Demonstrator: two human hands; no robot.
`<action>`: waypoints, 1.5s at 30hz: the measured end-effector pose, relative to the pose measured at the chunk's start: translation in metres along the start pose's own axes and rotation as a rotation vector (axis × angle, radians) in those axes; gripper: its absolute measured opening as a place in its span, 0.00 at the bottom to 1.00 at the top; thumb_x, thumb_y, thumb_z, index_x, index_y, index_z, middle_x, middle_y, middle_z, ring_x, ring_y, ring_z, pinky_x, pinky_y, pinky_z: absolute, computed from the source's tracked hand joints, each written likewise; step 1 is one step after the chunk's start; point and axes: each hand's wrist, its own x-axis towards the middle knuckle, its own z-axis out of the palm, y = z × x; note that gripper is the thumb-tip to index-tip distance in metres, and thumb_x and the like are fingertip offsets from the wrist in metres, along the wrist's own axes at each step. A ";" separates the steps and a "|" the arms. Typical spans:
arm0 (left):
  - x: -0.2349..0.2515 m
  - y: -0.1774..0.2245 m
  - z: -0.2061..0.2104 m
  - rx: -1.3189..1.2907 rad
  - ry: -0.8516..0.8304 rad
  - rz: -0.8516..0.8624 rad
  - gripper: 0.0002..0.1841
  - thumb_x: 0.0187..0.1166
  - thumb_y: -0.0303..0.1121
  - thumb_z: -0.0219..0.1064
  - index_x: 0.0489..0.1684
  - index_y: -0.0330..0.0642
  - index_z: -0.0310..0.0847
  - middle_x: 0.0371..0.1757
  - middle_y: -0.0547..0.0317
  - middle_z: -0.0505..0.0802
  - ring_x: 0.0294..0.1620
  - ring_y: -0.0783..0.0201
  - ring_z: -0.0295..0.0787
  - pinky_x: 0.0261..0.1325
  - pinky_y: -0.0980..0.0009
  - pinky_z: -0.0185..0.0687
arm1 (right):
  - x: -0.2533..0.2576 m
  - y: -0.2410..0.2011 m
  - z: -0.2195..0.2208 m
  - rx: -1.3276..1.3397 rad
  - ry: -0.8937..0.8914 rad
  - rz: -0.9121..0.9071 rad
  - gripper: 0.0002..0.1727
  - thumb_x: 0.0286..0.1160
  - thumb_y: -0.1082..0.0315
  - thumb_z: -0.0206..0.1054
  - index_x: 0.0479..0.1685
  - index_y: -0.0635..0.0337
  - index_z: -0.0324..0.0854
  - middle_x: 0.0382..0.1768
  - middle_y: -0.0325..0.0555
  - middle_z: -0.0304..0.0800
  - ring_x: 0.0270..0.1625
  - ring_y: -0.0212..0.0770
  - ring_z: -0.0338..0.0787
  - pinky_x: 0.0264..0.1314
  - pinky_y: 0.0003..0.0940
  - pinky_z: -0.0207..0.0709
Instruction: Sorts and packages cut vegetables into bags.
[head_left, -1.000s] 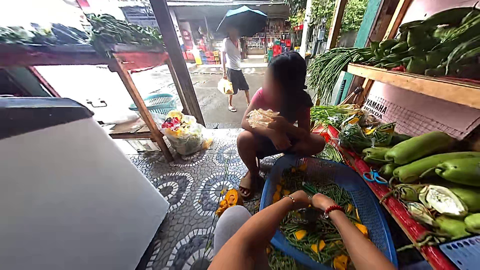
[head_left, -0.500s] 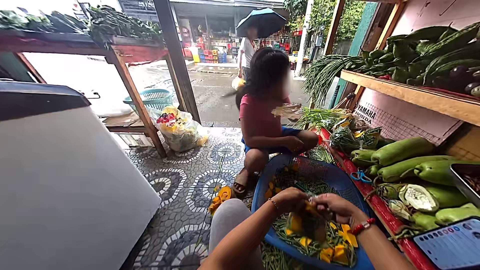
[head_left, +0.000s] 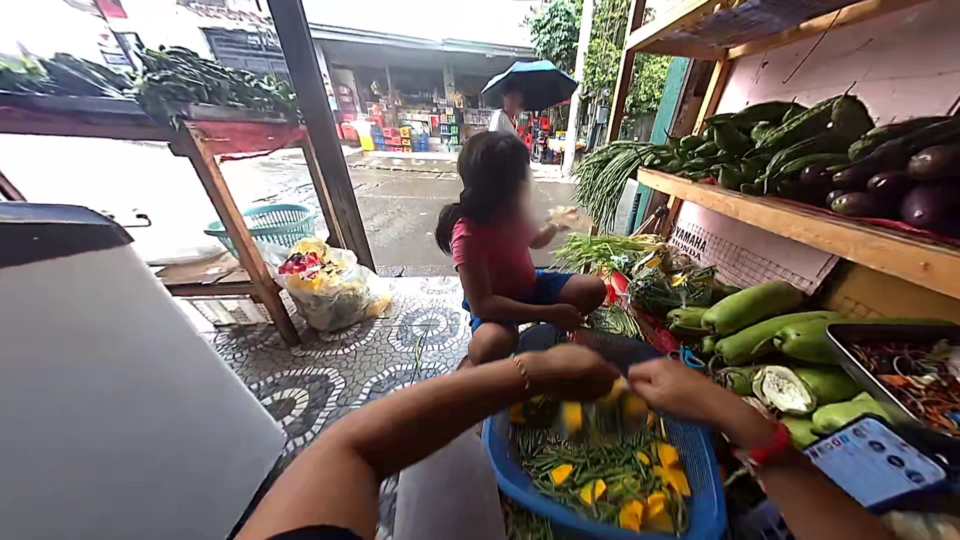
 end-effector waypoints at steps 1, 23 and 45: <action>0.005 -0.001 -0.007 0.034 0.010 -0.118 0.14 0.89 0.30 0.56 0.60 0.29 0.81 0.45 0.31 0.91 0.52 0.29 0.90 0.52 0.31 0.79 | 0.007 -0.003 0.006 -0.031 0.140 0.064 0.18 0.88 0.67 0.53 0.43 0.73 0.86 0.38 0.64 0.88 0.46 0.59 0.89 0.55 0.62 0.77; -0.031 -0.013 0.026 -0.530 0.464 0.291 0.10 0.84 0.24 0.58 0.45 0.26 0.84 0.34 0.48 0.90 0.38 0.64 0.88 0.46 0.65 0.83 | -0.017 0.033 0.045 0.450 0.580 -0.618 0.13 0.81 0.60 0.65 0.42 0.58 0.92 0.53 0.36 0.93 0.69 0.27 0.83 0.77 0.26 0.73; 0.038 0.018 0.039 -0.729 1.112 0.278 0.13 0.88 0.25 0.55 0.47 0.26 0.86 0.47 0.52 0.90 0.54 0.74 0.85 0.63 0.76 0.79 | -0.005 0.012 0.034 0.080 1.362 -0.523 0.09 0.86 0.67 0.63 0.47 0.61 0.88 0.60 0.45 0.83 0.71 0.25 0.79 0.77 0.19 0.71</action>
